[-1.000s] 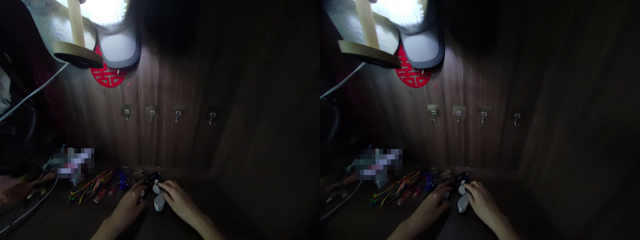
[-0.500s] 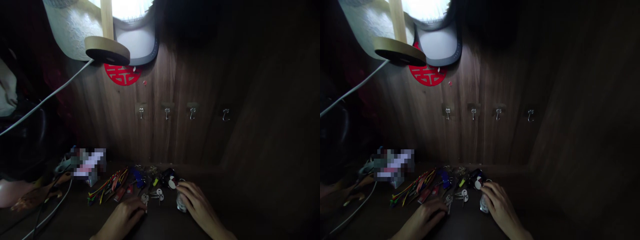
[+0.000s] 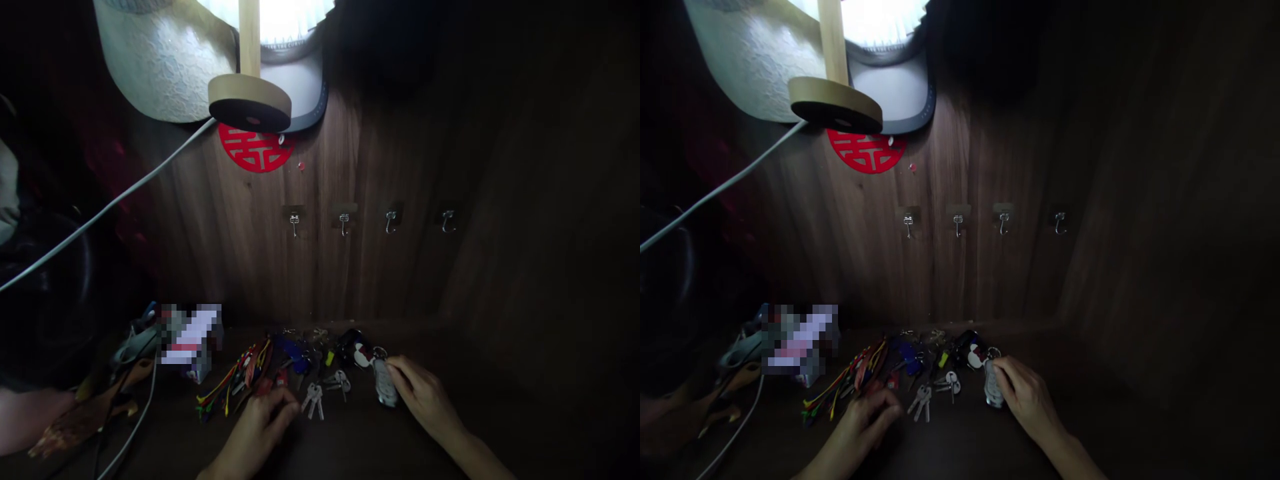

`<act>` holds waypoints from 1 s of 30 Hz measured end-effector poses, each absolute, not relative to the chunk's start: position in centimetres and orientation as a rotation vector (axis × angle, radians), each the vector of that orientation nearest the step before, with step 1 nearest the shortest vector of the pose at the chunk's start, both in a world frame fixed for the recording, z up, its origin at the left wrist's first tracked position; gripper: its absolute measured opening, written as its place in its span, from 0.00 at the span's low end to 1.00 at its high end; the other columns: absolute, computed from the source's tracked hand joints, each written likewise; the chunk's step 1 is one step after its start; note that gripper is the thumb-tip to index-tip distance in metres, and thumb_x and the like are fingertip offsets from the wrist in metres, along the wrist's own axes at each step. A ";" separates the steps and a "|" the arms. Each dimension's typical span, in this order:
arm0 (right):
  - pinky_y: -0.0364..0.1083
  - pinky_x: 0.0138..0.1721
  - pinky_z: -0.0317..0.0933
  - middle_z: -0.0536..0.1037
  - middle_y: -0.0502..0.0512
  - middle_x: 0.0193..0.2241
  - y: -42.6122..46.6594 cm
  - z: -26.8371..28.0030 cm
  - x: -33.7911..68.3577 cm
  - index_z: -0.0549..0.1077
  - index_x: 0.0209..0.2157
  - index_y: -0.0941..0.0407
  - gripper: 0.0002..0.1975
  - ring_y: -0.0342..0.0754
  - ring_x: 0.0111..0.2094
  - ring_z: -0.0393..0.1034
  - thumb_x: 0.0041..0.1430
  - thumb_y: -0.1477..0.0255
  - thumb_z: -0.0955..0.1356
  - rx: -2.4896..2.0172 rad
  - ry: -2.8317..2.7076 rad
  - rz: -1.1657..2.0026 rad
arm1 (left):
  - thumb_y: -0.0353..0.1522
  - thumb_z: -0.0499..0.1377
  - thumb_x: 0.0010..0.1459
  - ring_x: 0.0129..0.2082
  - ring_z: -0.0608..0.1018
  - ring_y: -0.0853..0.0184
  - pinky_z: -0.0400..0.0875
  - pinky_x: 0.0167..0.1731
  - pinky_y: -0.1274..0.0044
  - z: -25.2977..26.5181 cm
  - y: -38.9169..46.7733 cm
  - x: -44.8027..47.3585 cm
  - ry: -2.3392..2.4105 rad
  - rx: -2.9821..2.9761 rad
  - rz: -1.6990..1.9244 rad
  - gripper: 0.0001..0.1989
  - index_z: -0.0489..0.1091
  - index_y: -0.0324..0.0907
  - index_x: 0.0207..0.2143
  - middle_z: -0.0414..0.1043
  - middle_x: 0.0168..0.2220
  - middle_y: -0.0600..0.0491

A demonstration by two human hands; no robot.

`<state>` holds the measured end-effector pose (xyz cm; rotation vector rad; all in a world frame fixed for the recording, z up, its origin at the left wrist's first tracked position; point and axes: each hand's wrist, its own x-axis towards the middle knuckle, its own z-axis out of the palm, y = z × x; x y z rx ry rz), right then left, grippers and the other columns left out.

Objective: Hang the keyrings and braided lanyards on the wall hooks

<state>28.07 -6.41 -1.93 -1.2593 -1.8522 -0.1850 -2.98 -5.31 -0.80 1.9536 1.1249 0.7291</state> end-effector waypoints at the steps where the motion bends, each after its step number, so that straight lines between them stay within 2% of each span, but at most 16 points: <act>1: 0.41 0.29 0.63 0.74 0.50 0.25 -6.5 -1.7 27.3 0.69 0.31 0.53 0.10 0.44 0.25 0.70 0.63 0.67 0.59 -1.254 -1.818 -0.158 | 0.44 0.49 0.58 0.21 0.63 0.73 0.57 0.22 0.83 -0.4 -5.1 -3.3 1.130 1.942 0.761 0.18 0.66 0.41 0.25 0.61 0.21 0.59; 6: 0.40 0.21 0.55 0.66 0.46 0.18 -6.6 0.4 23.1 0.66 0.26 0.54 0.14 0.41 0.18 0.59 0.61 0.61 0.59 -1.254 -1.671 0.078 | 0.51 0.49 0.54 0.17 0.57 0.74 0.50 0.18 0.82 2.0 -4.3 -4.2 1.159 1.773 0.938 0.25 0.60 0.40 0.17 0.53 0.15 0.60; 12: 0.41 0.20 0.48 0.55 0.44 0.12 -5.5 3.3 19.8 0.60 0.18 0.55 0.25 0.40 0.16 0.51 0.59 0.52 0.55 -1.145 -1.495 0.498 | 0.55 0.48 0.51 0.13 0.56 0.75 0.48 0.15 0.82 4.7 -4.0 -4.7 1.183 1.582 1.184 0.28 0.58 0.41 0.14 0.52 0.10 0.61; 14: 0.41 0.19 0.46 0.54 0.44 0.10 -4.9 3.8 19.3 0.61 0.16 0.55 0.32 0.39 0.14 0.49 0.58 0.47 0.49 -1.136 -1.432 0.659 | 0.57 0.43 0.51 0.12 0.55 0.75 0.47 0.14 0.82 5.3 -3.8 -5.2 1.231 1.527 1.237 0.31 0.57 0.42 0.12 0.51 0.09 0.60; 17: 0.41 0.16 0.41 0.53 0.45 0.09 -4.1 3.9 18.9 0.59 0.12 0.55 0.39 0.38 0.12 0.45 0.52 0.42 0.40 -1.135 -1.371 0.865 | 0.61 0.29 0.47 0.09 0.54 0.74 0.44 0.11 0.82 5.6 -3.1 -6.2 1.228 1.440 1.220 0.38 0.57 0.43 0.11 0.51 0.07 0.58; 19: 0.41 0.16 0.37 0.53 0.45 0.08 -3.8 3.6 18.8 0.58 0.11 0.55 0.39 0.37 0.11 0.43 0.50 0.41 0.39 -1.143 -1.351 0.955 | 0.63 0.23 0.42 0.09 0.52 0.75 0.42 0.11 0.82 5.1 -2.6 -7.0 1.216 1.373 1.211 0.40 0.57 0.43 0.10 0.50 0.06 0.58; 21: 0.41 0.16 0.36 0.52 0.45 0.08 -3.7 3.2 18.6 0.57 0.10 0.55 0.39 0.37 0.11 0.41 0.49 0.41 0.39 -1.156 -1.336 0.995 | 0.64 0.22 0.39 0.08 0.51 0.75 0.41 0.11 0.82 4.5 -2.3 -7.7 1.223 1.334 1.211 0.42 0.57 0.43 0.11 0.49 0.06 0.58; 30: 0.41 0.16 0.38 0.54 0.46 0.08 -3.8 2.7 17.9 0.57 0.10 0.55 0.39 0.37 0.11 0.43 0.50 0.41 0.40 -1.175 -1.342 0.986 | 0.64 0.22 0.40 0.08 0.51 0.75 0.40 0.11 0.81 3.7 -2.3 -8.2 1.228 1.375 1.181 0.41 0.56 0.44 0.10 0.49 0.06 0.58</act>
